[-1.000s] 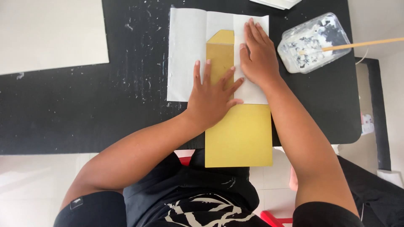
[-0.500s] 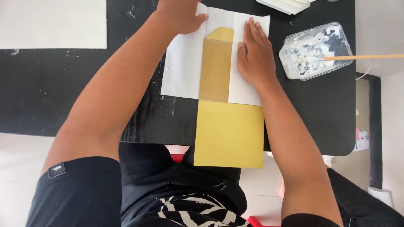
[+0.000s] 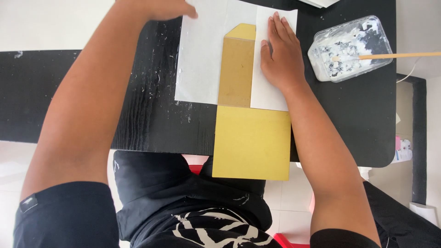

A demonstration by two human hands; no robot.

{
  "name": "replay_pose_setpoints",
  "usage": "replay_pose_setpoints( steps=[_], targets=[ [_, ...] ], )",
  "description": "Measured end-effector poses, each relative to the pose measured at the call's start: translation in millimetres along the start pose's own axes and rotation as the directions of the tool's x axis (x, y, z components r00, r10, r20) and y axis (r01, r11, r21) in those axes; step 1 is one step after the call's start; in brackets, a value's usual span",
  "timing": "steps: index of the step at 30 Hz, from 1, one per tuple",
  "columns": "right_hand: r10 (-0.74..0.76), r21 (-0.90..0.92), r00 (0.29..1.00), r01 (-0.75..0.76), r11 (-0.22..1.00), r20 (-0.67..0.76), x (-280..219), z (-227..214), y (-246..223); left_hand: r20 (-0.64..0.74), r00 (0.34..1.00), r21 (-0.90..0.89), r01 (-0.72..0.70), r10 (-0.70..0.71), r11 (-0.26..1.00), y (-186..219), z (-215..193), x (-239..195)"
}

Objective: The person places a sheet of white paper on a black table, positions a yellow cardboard box on top, and folds the paper over the box. Using a brush, the person applies a white paste from a container onto the paper to adhere it to the box, smoothing the surface with their hands.

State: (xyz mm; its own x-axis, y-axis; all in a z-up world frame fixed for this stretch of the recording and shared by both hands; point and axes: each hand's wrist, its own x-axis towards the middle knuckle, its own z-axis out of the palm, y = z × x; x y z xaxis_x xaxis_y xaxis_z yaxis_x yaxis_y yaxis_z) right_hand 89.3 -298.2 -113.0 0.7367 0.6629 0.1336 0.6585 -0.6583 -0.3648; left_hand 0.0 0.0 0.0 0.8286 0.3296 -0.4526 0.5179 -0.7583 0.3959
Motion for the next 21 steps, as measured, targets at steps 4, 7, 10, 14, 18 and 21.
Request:
replay_pose_setpoints(
  steps=[4, 7, 10, 14, 18, 21],
  targets=[
    [0.012, -0.006, 1.0, -0.012, 1.0, -0.011, 0, 0, -1, -0.007, 0.999, -0.047, 0.043, -0.044, 0.998, 0, 17, -50],
    [0.03, -0.008, 0.999, -0.03, 1.0, 0.011, -2, -2, -5, -0.112, 0.989, -0.296, -0.126, 0.096, 0.947, -1, 40, -100],
    [0.015, -0.01, 1.0, -0.015, 1.0, -0.012, 0, 0, -2, -0.313, 0.91, -0.291, -0.366, 0.274, 0.884, -19, 79, -124],
    [-0.02, -0.029, 0.999, 0.019, 0.999, -0.04, 1, 4, 3, -0.495, 0.831, -0.118, -0.353, 0.253, 0.928, -29, 125, -141],
    [-0.003, 0.0, 0.999, 0.003, 1.0, -0.037, 0, 2, 1, -0.679, 0.693, -0.047, -0.368, 0.24, 0.929, -21, 160, -150],
    [-0.018, 0.004, 0.999, 0.018, 1.0, -0.048, 0, 4, 4, -0.75, 0.642, -0.153, -0.404, 0.16, 0.902, -13, 173, -148]
  ],
)
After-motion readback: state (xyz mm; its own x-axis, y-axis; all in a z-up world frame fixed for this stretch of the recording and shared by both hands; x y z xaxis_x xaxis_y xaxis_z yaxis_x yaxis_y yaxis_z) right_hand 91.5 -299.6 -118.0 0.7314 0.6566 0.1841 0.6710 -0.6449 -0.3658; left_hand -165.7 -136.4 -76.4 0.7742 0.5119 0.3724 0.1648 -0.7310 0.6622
